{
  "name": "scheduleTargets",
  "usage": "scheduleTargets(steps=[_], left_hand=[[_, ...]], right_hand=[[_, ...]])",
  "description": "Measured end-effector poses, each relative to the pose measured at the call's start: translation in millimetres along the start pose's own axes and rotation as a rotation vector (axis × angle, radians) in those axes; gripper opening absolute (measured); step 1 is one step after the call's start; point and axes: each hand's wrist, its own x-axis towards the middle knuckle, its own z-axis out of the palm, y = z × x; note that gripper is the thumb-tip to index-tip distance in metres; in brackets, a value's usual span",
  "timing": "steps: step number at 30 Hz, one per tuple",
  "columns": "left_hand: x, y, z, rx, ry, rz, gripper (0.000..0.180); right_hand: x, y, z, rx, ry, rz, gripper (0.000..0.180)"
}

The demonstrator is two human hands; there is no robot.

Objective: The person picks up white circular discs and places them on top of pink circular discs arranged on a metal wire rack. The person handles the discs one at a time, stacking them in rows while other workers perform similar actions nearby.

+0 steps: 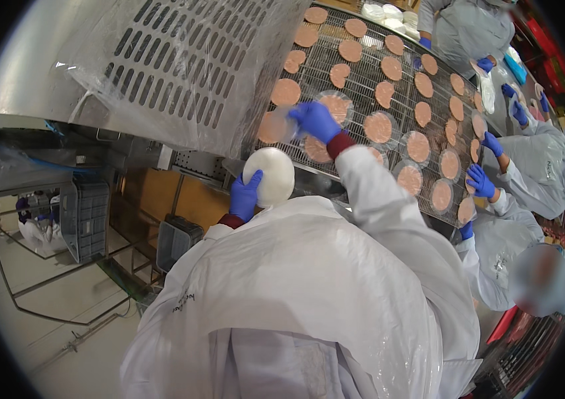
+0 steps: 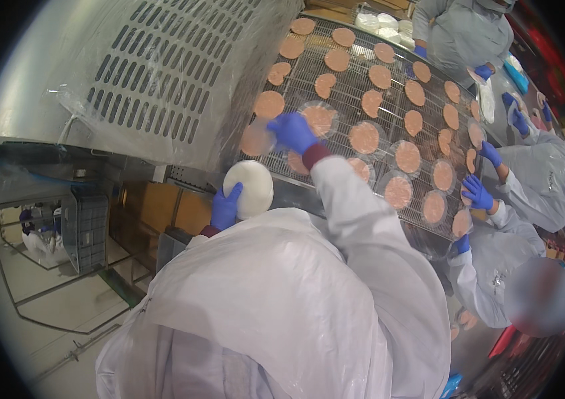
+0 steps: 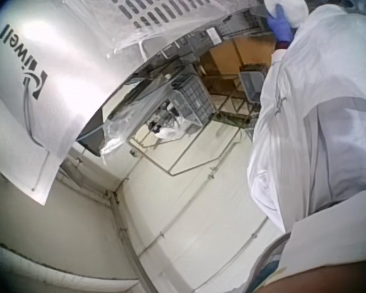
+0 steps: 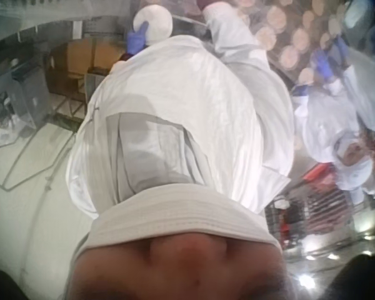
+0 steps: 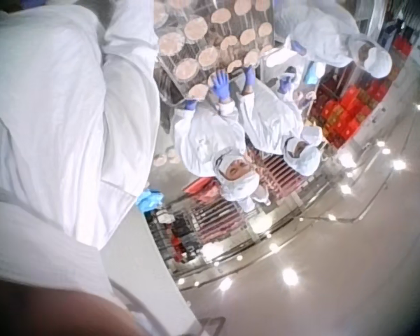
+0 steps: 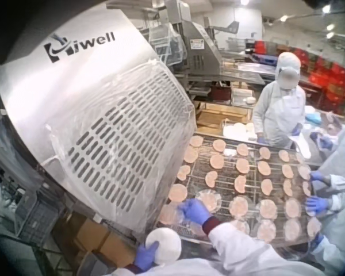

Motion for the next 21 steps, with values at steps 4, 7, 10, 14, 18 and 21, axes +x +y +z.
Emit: scheduleTargets(steps=[4, 7, 10, 14, 18, 21], left_hand=[[-2, 8, -15, 0.113, 0.081, 0.017, 0.031], [0, 12, -17, -0.002, 0.057, 0.015, 0.032], [8, -1, -30, 0.103, 0.095, 0.045, 0.033], [28, -6, -29, 0.072, 0.049, 0.035, 0.031], [39, -7, -9, 0.097, -0.011, 0.076, 0.029], [50, -5, 3, 0.118, -0.07, 0.087, 0.029]], right_hand=[[87, 11, -9, -0.47, 0.581, -0.44, 0.03], [108, 73, 45, -0.972, 0.491, -0.75, 0.034], [58, 27, 63, -0.644, -0.181, -0.254, 0.038], [-8, 88, 75, -0.631, -0.017, -0.645, 0.031], [-49, 13, 61, -0.271, -0.175, 0.014, 0.026], [-33, 49, 63, -0.099, -0.057, -0.063, 0.024]])
